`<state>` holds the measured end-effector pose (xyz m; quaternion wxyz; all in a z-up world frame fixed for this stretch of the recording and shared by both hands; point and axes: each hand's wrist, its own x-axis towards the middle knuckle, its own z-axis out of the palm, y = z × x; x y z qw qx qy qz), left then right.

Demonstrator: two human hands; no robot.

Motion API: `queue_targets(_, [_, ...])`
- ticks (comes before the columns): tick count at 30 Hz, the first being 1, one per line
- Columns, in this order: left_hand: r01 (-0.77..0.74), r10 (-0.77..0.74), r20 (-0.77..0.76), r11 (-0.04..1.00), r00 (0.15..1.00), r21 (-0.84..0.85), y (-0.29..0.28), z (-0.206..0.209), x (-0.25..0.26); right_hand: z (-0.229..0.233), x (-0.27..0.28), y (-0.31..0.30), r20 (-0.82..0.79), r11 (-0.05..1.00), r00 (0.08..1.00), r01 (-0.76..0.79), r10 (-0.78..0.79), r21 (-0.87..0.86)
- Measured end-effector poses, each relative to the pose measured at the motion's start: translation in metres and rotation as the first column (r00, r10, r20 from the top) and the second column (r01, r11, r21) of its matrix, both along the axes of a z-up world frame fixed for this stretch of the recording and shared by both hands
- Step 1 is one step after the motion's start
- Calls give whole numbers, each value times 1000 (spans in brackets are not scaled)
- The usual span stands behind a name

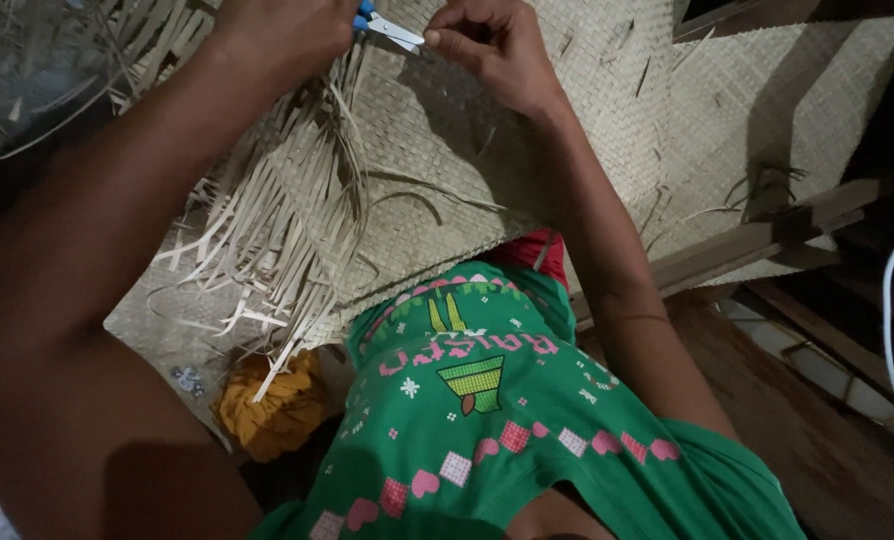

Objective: Trimming the excess straw fibers from the edges of a hand-woven mat using a pair of scissors.

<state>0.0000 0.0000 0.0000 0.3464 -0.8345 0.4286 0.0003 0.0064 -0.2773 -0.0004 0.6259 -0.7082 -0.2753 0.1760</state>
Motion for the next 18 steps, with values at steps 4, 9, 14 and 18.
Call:
queue_targets(4, [-46, 55, -164, 997, 985, 62, -6, 7, 1, 2, -1, 1, 2, 1000, 1000, 5, -5, -12])
queue_targets(9, [-27, 28, -43, 999, 999, 30, -1, -5, -1, 10, -4, 4, -25, 999, 999, 25, -25, -24])
queue_targets(14, [-37, 38, -69, 999, 997, 23, -1, -7, 0, 8, -3, 3, 7, 1000, 1000, 7, -7, -11])
queue_targets(18, [-39, 43, -79, 998, 996, 56, -3, -3, 1, 15, -6, 5, -56, 997, 997, 49, -53, -66])
